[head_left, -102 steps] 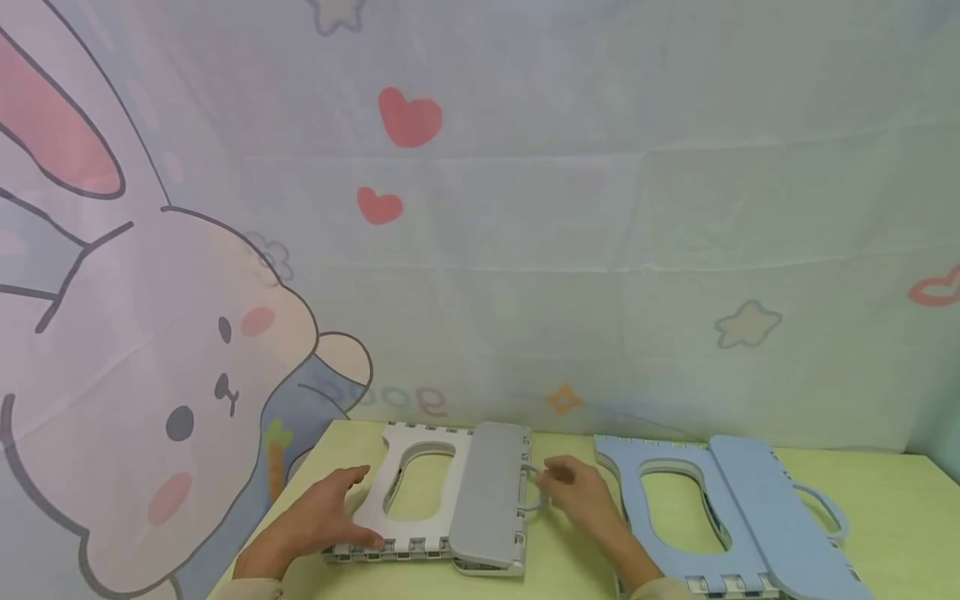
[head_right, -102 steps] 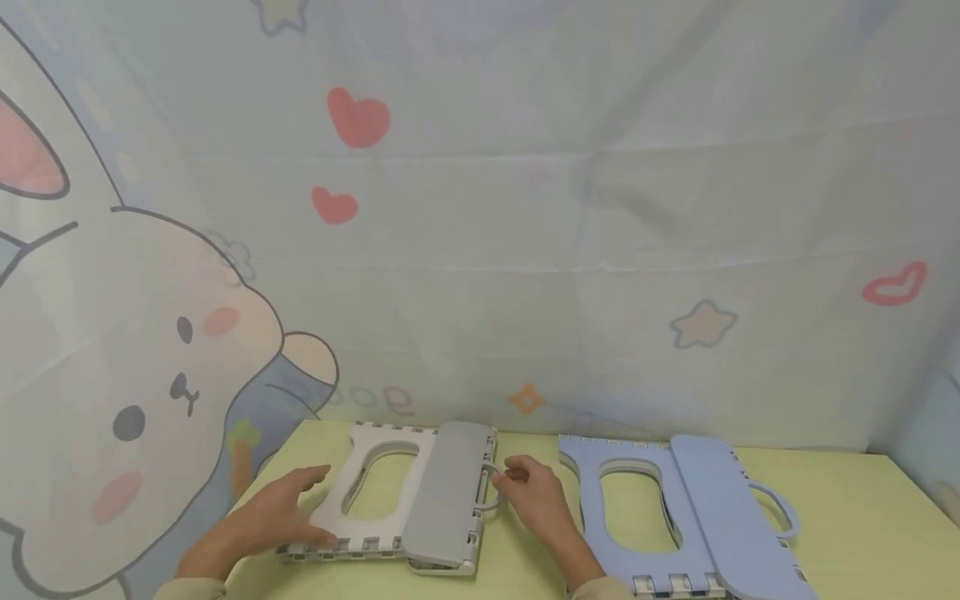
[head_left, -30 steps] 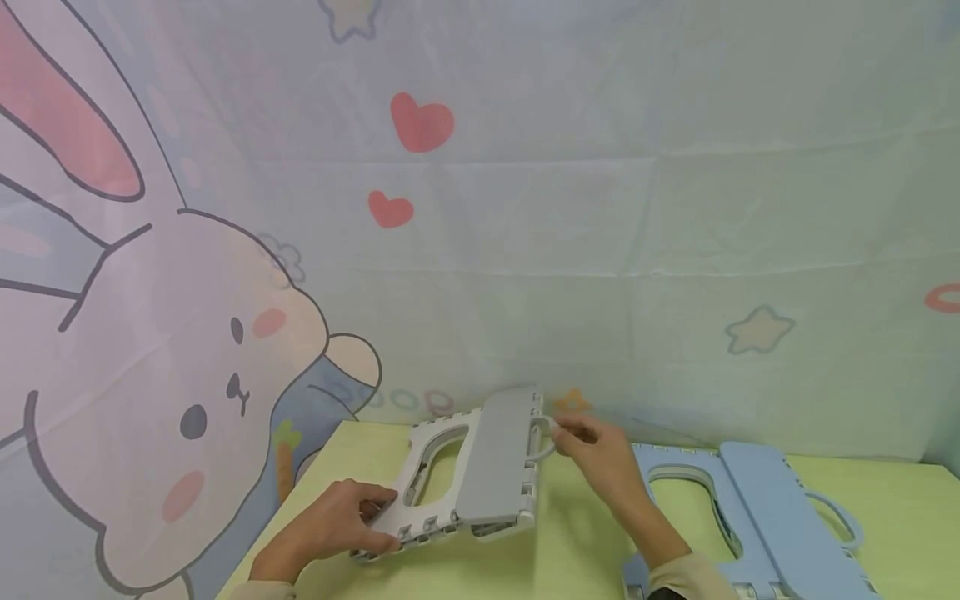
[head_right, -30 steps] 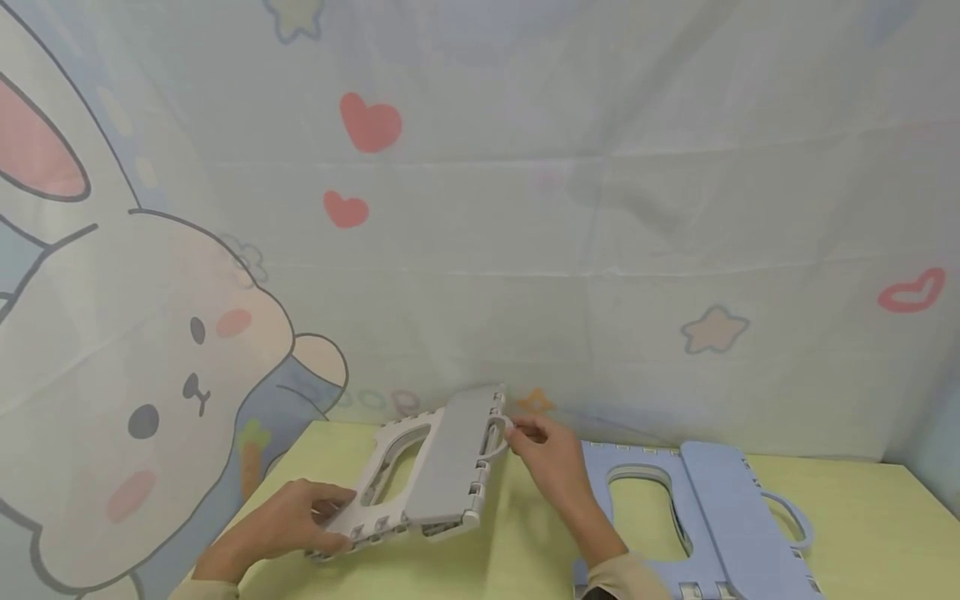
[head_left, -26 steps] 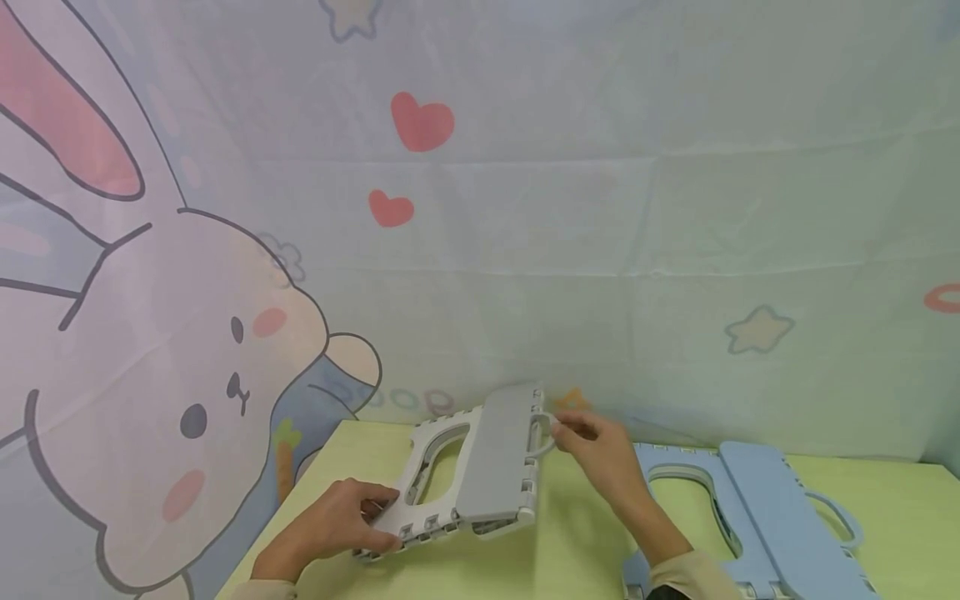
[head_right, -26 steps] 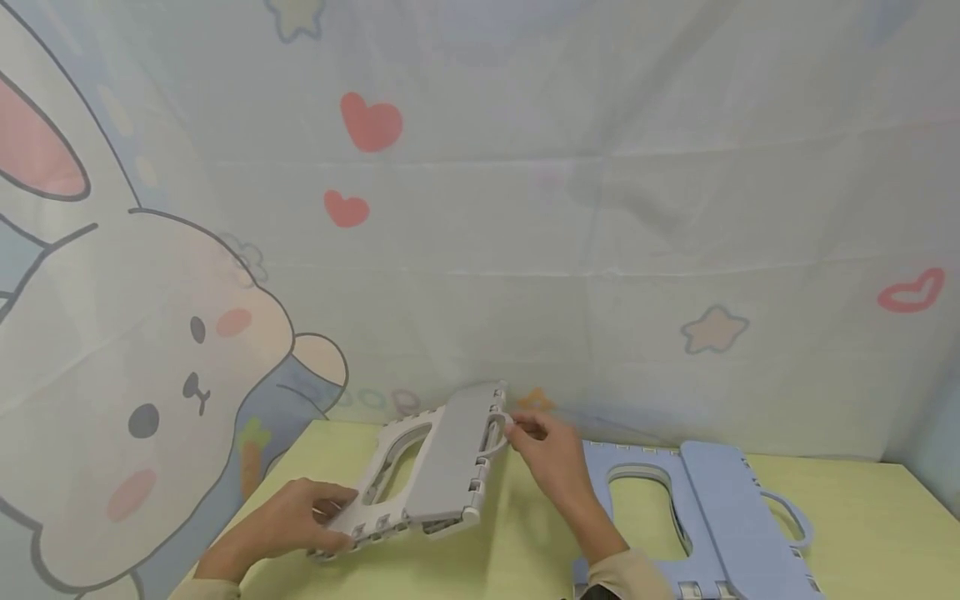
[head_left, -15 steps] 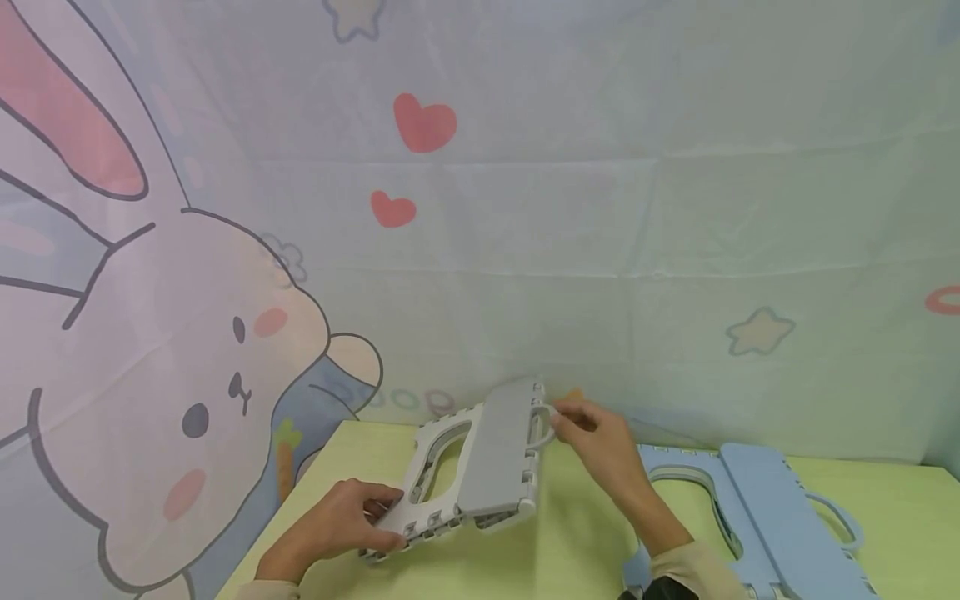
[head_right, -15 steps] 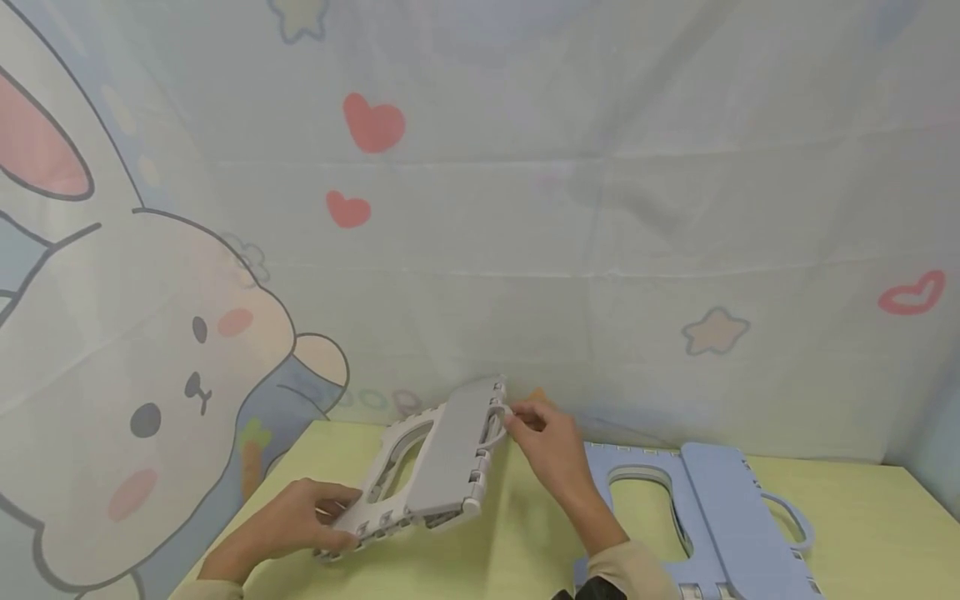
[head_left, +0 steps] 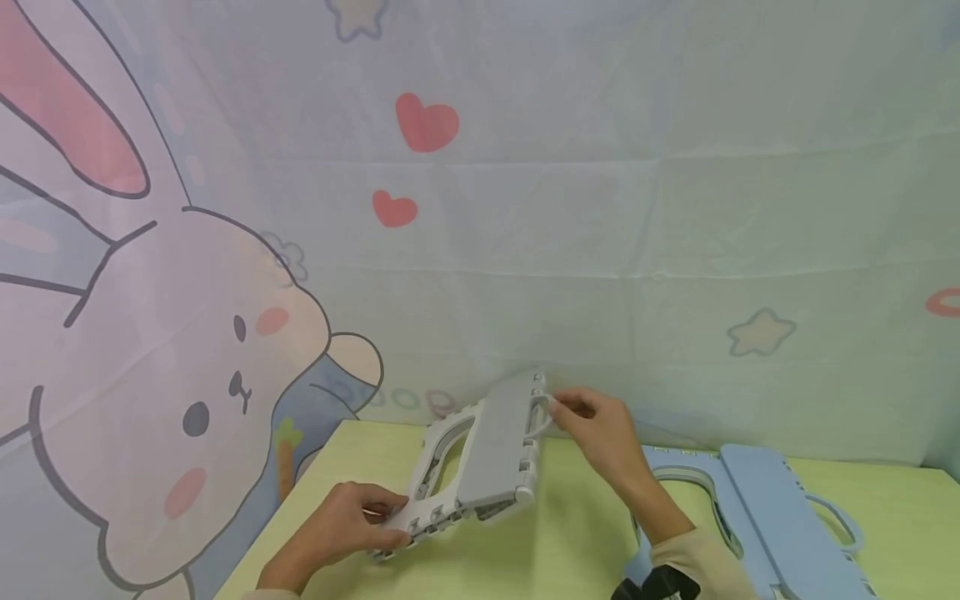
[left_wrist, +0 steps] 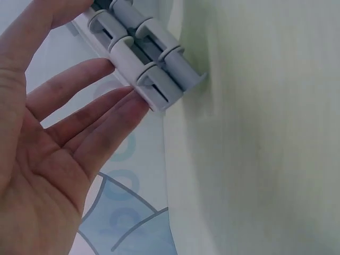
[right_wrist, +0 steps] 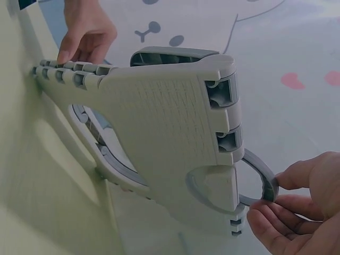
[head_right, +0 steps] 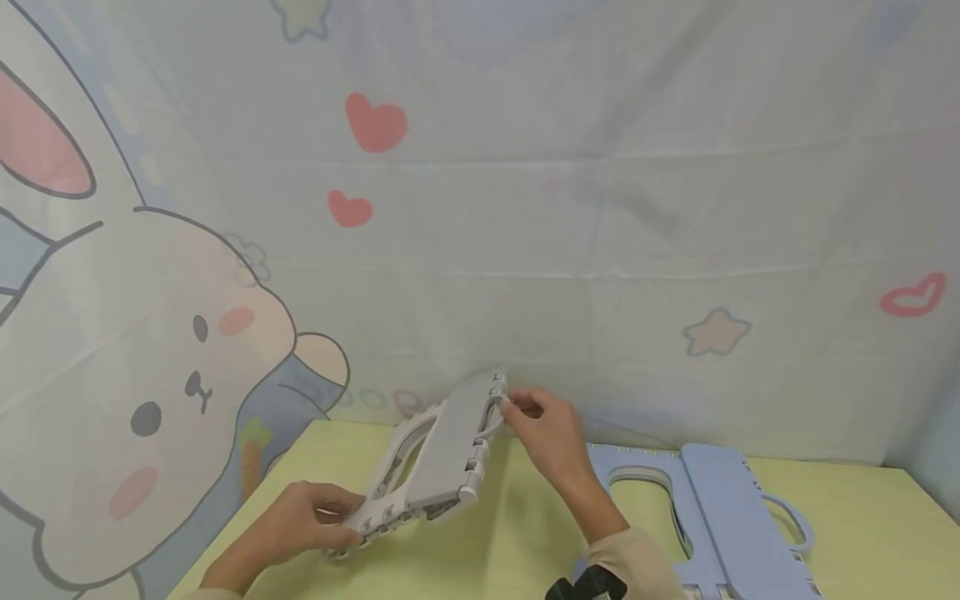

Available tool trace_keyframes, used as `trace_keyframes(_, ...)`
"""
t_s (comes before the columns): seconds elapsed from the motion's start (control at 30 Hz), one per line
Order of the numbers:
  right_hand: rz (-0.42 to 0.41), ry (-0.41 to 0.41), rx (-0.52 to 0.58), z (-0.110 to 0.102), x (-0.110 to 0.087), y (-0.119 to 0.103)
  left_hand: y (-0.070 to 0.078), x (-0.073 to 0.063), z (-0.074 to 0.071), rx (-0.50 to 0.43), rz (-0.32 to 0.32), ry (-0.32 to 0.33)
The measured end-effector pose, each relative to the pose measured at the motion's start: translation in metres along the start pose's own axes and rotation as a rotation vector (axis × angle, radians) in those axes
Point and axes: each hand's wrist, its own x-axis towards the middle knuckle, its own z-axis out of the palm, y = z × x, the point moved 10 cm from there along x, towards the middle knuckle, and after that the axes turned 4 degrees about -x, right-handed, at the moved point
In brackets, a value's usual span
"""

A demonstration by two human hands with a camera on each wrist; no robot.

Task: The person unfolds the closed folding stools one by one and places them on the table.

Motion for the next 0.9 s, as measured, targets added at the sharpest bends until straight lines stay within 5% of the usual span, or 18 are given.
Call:
trace_keyframes(0.23, -0.010, 0.002, -0.010, -0.001, 0.004, -0.006, 0.006, -0.002, 0.003, -0.055, 0.071, 0.049)
trace_keyframes(0.57, -0.023, 0.008, -0.032, -0.004, 0.010, -0.016, 0.013, -0.001, 0.010, -0.045, 0.142, 0.025)
trace_keyframes(0.9, -0.039, -0.002, -0.061, -0.002, 0.016, -0.026, 0.014, -0.002, 0.012, -0.066, 0.168, 0.070)
